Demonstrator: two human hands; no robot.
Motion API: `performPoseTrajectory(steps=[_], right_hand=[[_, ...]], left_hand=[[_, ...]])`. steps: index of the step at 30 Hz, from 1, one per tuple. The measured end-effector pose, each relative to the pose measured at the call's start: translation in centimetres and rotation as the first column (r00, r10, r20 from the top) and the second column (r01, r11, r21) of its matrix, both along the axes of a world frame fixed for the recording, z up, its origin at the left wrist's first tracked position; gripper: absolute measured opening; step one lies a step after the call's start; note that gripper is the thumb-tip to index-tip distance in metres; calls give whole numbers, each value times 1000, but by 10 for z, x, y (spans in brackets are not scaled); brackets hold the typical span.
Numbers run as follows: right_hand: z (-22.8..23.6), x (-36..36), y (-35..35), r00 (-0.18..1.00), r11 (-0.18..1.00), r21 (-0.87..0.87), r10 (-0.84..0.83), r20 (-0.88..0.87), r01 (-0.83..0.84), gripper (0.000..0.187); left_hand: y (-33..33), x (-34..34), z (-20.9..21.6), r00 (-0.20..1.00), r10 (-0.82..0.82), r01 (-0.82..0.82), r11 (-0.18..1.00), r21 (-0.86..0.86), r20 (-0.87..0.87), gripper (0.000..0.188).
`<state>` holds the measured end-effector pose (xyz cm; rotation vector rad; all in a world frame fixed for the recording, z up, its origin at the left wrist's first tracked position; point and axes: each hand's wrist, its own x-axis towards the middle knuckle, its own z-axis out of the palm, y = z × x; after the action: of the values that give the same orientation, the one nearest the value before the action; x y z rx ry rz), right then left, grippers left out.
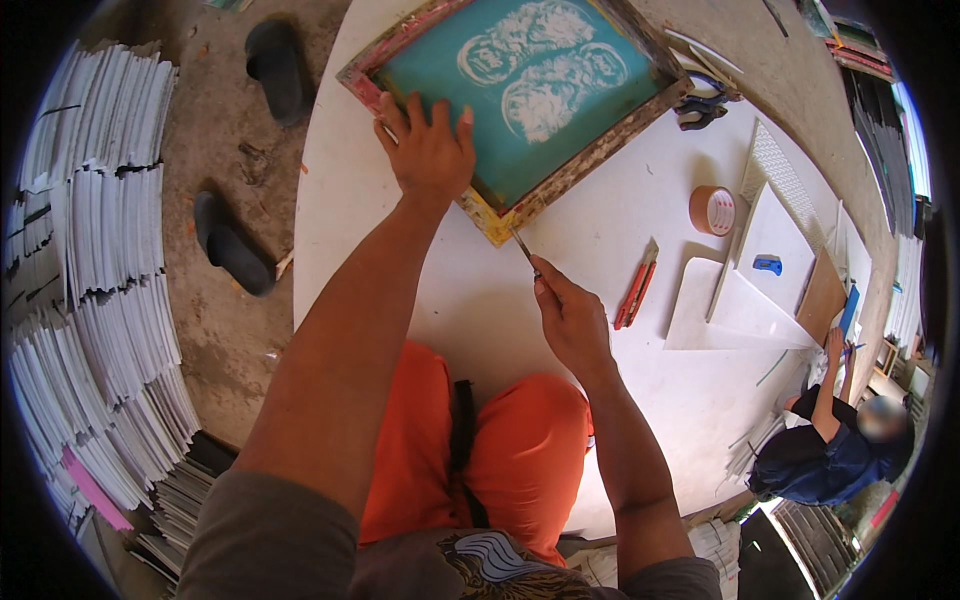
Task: The person sits on the floor and uses a small carving tool to scrape away a white substance from a teal-colored stencil frame. They carefully remove the material to reveal a detailed design of two boots. The person holds the frame steady with their left hand while carving with their right hand.
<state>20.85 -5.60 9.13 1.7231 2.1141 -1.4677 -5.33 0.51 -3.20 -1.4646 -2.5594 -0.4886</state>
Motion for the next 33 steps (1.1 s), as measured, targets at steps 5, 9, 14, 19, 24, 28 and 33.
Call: performPoseTrajectory(steps=[5,9,14,19,24,28,33], right_hand=[[-2,4,4,1000,999,-34,-8,30,9,39],[7,-5,6,983,995,16,98,156,-102,38],[12,-15,3,925,976,28,198,325,-218,39],[2,-6,7,990,997,-27,75,123,-72,39],[-27,9,7,999,996,-78,44,17,-43,38],[-33,20,17,995,982,-187,-30,-100,11,41],[-28,15,15,967,962,124,232,104,-244,41]], left_hand=[[10,-10,28,989,-47,69,984,-161,139,51],[11,-46,6,997,-69,69,998,-8,-19,49],[14,-41,-6,995,-104,104,992,69,-4,50],[14,-39,-6,993,-115,113,992,58,31,51],[17,-39,-6,993,-114,113,991,74,8,50],[17,-41,-5,994,-113,113,992,55,10,51],[16,-39,-4,995,-99,99,995,-1,29,53]])
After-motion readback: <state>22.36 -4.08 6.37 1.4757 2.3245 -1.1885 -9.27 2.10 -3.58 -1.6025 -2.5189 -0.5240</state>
